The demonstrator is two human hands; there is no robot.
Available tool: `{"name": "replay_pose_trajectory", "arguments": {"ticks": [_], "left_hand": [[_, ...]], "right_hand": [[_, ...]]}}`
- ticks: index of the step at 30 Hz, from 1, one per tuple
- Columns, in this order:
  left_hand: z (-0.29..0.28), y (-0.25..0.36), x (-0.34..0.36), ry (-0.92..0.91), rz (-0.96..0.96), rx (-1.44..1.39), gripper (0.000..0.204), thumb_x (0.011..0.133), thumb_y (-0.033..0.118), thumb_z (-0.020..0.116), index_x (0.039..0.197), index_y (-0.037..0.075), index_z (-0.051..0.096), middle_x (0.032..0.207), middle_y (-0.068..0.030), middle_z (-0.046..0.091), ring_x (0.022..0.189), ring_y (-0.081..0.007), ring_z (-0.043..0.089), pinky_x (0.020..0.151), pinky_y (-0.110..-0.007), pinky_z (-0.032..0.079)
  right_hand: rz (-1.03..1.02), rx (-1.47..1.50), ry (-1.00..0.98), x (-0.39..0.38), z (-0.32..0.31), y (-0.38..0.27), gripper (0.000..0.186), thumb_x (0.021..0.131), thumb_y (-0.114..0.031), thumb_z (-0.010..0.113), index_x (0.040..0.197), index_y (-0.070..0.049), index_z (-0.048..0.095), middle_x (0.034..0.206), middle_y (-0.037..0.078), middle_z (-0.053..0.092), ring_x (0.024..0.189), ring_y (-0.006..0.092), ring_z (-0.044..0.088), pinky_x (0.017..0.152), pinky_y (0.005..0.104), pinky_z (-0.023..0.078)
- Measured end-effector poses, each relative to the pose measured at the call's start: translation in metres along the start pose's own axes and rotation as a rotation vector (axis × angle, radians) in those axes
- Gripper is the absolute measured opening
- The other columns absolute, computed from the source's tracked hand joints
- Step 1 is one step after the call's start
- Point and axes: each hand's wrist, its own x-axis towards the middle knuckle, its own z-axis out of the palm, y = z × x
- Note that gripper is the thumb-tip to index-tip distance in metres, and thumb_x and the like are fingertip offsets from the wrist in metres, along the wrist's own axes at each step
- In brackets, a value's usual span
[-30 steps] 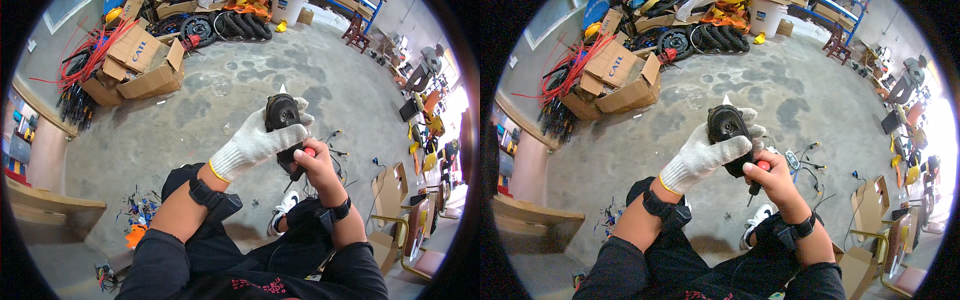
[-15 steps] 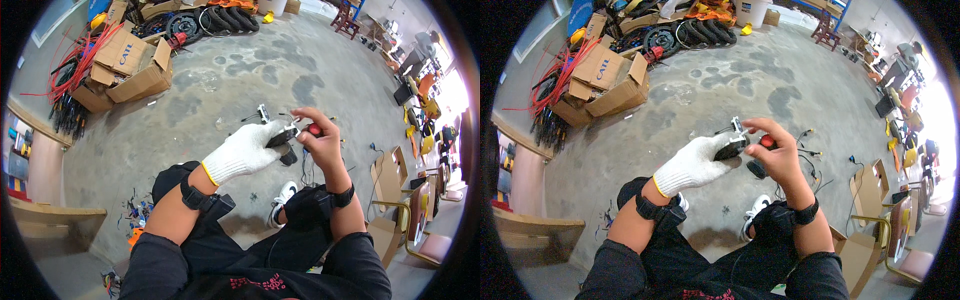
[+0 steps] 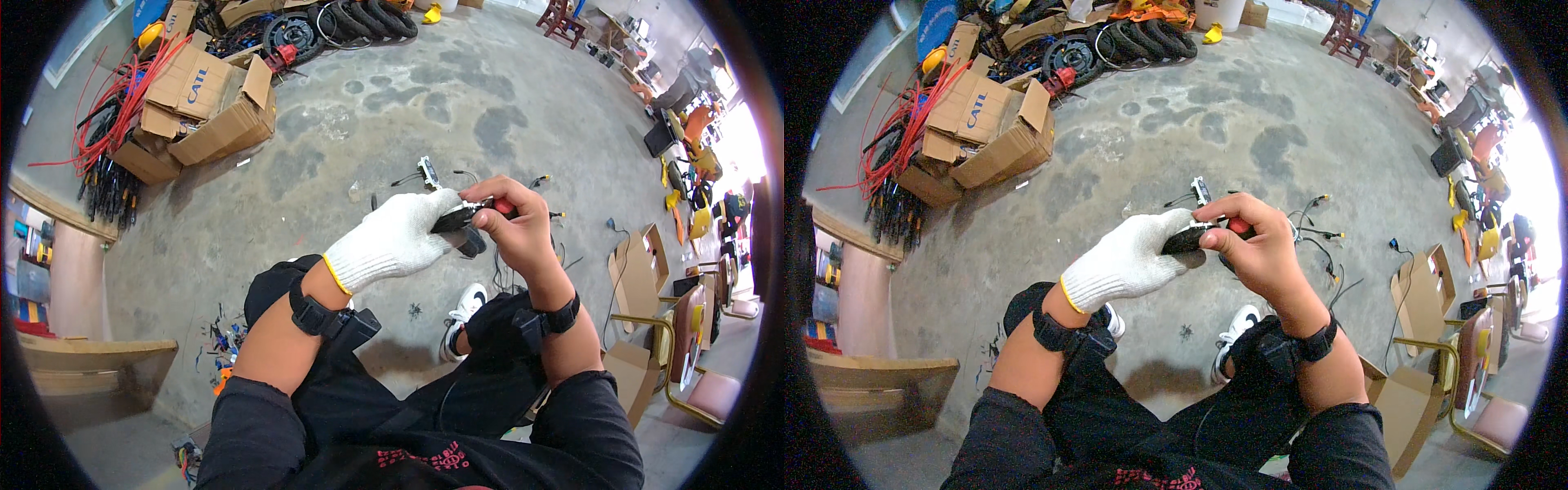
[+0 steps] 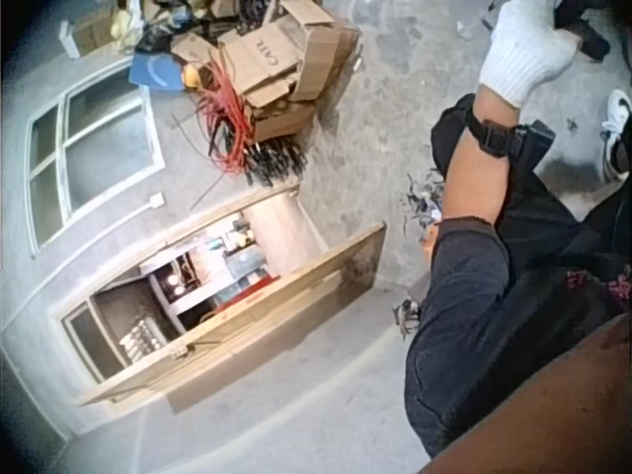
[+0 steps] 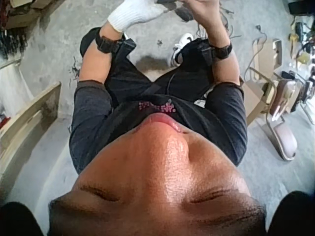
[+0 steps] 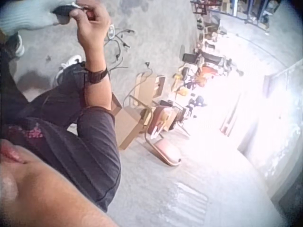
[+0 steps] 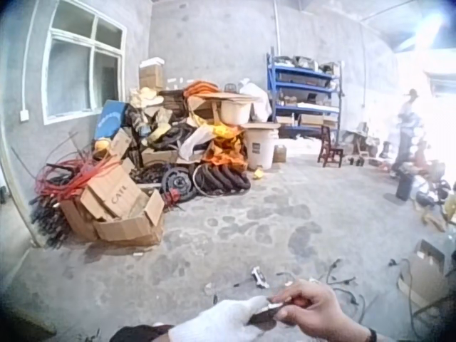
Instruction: Disassembling and inspecting an electronic component using a screwdriver.
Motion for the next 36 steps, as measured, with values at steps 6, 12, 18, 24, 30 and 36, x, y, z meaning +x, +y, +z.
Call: {"name": "replay_pose_trajectory", "arguments": {"ticks": [6,12,18,24,30,36], "left_hand": [[0.007,0.004,0.003,0.034,-0.035,-0.198,0.044,0.088,0.024,0.074,0.124,0.005,0.061,0.107,-0.0160,0.071,0.100,-0.0253,0.069,0.088,-0.037,0.053],[-0.003,0.003,0.002,0.043,-0.090,-0.124,0.044,0.087,0.024,0.076,0.125,0.005,0.062,0.108,-0.0145,0.072,0.099,-0.0221,0.069,0.089,-0.034,0.052],[0.000,0.000,0.001,0.092,-0.096,-0.284,0.038,0.089,0.018,0.076,0.121,0.001,0.065,0.104,-0.0094,0.073,0.092,-0.0137,0.065,0.085,-0.030,0.052],[0.001,0.003,0.000,0.088,-0.208,-0.354,0.033,0.090,0.016,0.075,0.118,0.001,0.067,0.098,-0.0064,0.073,0.086,-0.0113,0.063,0.079,-0.029,0.052],[-0.004,0.014,-0.005,0.063,-0.277,-0.164,0.031,0.091,0.021,0.073,0.115,0.002,0.069,0.090,-0.0044,0.072,0.079,-0.0104,0.062,0.073,-0.029,0.051],[0.003,0.001,-0.001,0.025,-0.218,-0.441,0.030,0.091,0.017,0.072,0.116,0.002,0.067,0.094,-0.0031,0.071,0.078,-0.0082,0.060,0.070,-0.027,0.050]], "right_hand": [[0.160,0.089,0.105,-0.001,-0.001,-0.001,0.031,0.086,-0.029,0.080,0.106,-0.006,0.074,0.076,-0.006,0.062,0.070,0.0038,0.053,0.064,0.0217,0.043],[0.204,0.132,0.104,-0.003,-0.004,0.000,0.030,0.089,-0.028,0.078,0.106,-0.004,0.074,0.074,-0.007,0.059,0.067,0.0016,0.051,0.062,0.0190,0.043],[0.301,0.236,0.206,-0.002,-0.008,0.000,0.049,0.089,-0.042,0.077,0.114,-0.002,0.064,0.082,-0.003,0.063,0.072,0.0053,0.057,0.067,0.0206,0.047],[0.294,0.278,0.160,-0.001,-0.004,-0.002,0.044,0.090,-0.035,0.078,0.114,-0.002,0.065,0.084,-0.003,0.064,0.071,0.0049,0.056,0.066,0.0200,0.046],[0.403,0.219,0.157,0.003,-0.004,-0.007,0.034,0.091,-0.026,0.077,0.111,0.000,0.067,0.078,-0.004,0.063,0.069,0.0043,0.055,0.064,0.0195,0.045],[0.399,0.240,0.136,0.005,-0.004,-0.008,0.032,0.089,-0.022,0.079,0.109,0.001,0.069,0.077,-0.004,0.063,0.069,0.0043,0.055,0.064,0.0206,0.044]]}}
